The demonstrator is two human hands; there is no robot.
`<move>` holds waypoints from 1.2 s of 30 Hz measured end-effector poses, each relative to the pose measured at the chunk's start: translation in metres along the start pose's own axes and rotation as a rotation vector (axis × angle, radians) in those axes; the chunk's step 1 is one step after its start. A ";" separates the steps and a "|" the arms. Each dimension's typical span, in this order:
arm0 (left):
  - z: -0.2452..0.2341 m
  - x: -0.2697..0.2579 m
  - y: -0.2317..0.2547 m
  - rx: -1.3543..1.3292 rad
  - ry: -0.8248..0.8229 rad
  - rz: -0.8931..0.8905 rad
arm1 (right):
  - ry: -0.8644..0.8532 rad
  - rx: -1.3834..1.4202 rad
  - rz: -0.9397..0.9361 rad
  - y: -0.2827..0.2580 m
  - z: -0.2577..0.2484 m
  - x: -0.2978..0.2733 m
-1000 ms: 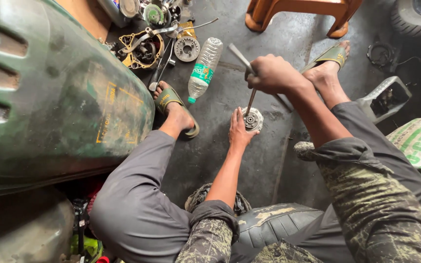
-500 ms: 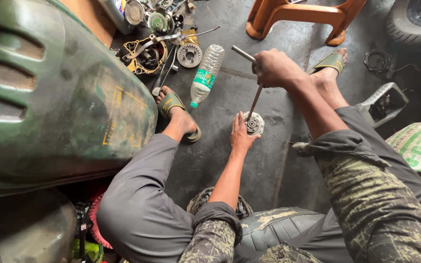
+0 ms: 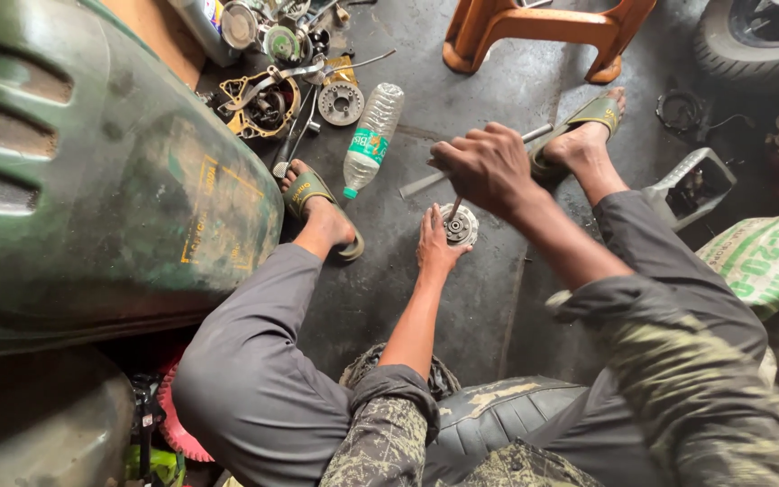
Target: Assembling and tightening the components of a motorcycle clutch assembly using a T-handle wrench and screwdriver.
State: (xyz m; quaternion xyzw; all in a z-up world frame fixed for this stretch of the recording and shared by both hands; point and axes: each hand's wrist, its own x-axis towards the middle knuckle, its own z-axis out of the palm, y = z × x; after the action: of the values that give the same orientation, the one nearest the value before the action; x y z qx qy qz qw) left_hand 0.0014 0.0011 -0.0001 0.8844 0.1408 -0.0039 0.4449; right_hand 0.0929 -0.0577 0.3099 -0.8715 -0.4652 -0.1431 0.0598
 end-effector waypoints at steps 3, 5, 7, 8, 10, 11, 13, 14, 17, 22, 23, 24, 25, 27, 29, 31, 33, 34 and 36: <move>-0.013 -0.001 0.012 -0.022 -0.049 -0.063 | 0.229 0.091 0.100 -0.022 0.005 -0.011; -0.011 -0.004 0.008 -0.031 -0.054 -0.063 | 0.357 0.145 0.123 -0.032 0.018 -0.022; -0.009 -0.002 0.006 -0.041 -0.058 -0.062 | 0.487 0.196 0.145 -0.038 0.027 -0.028; -0.009 0.000 0.006 -0.035 -0.032 -0.033 | 0.580 0.307 0.167 -0.040 0.029 -0.028; -0.006 -0.004 0.005 -0.029 -0.012 -0.013 | 0.665 0.422 0.192 -0.044 0.037 -0.032; -0.006 -0.002 0.005 -0.018 -0.011 -0.017 | 0.686 0.653 0.231 -0.044 0.041 -0.033; -0.005 0.002 0.005 -0.006 -0.010 -0.023 | 0.701 0.886 0.269 -0.041 0.056 -0.034; -0.003 0.005 0.003 -0.002 -0.002 -0.012 | 0.713 1.104 0.329 -0.039 0.067 -0.035; 0.007 0.001 -0.005 -0.003 0.016 0.007 | 0.733 1.441 0.481 -0.031 0.083 -0.041; 0.014 -0.002 -0.011 -0.005 0.055 0.034 | 0.812 1.574 0.721 0.010 0.081 -0.038; 0.011 -0.001 -0.008 0.002 0.046 0.024 | 0.759 1.614 0.717 0.021 0.081 -0.038; 0.008 -0.001 -0.005 0.009 0.038 0.015 | 0.705 1.653 0.713 0.032 0.080 -0.038; 0.009 0.000 -0.006 0.008 0.042 0.015 | 0.703 1.653 0.708 0.034 0.075 -0.037; 0.009 0.003 -0.007 0.015 0.022 -0.001 | 0.565 1.814 0.664 0.039 0.064 -0.031; 0.006 -0.002 -0.004 0.005 0.033 0.003 | 0.572 1.771 0.733 0.042 0.077 -0.030; 0.003 0.001 -0.001 -0.001 0.052 0.016 | 0.587 1.729 0.789 0.043 0.082 -0.022; 0.006 -0.001 -0.002 -0.007 0.031 -0.006 | 0.614 1.674 0.817 0.034 0.083 -0.018; 0.003 0.004 -0.002 -0.003 0.039 0.000 | 0.619 1.677 0.806 0.034 0.086 -0.012; 0.003 0.002 -0.002 0.005 0.016 -0.019 | 0.625 1.545 0.832 0.030 0.093 -0.010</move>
State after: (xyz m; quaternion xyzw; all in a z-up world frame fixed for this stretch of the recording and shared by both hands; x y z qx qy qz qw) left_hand 0.0028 0.0002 -0.0040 0.8842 0.1526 -0.0016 0.4415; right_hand 0.1305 -0.0604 0.2187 -0.6088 -0.0442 0.0111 0.7920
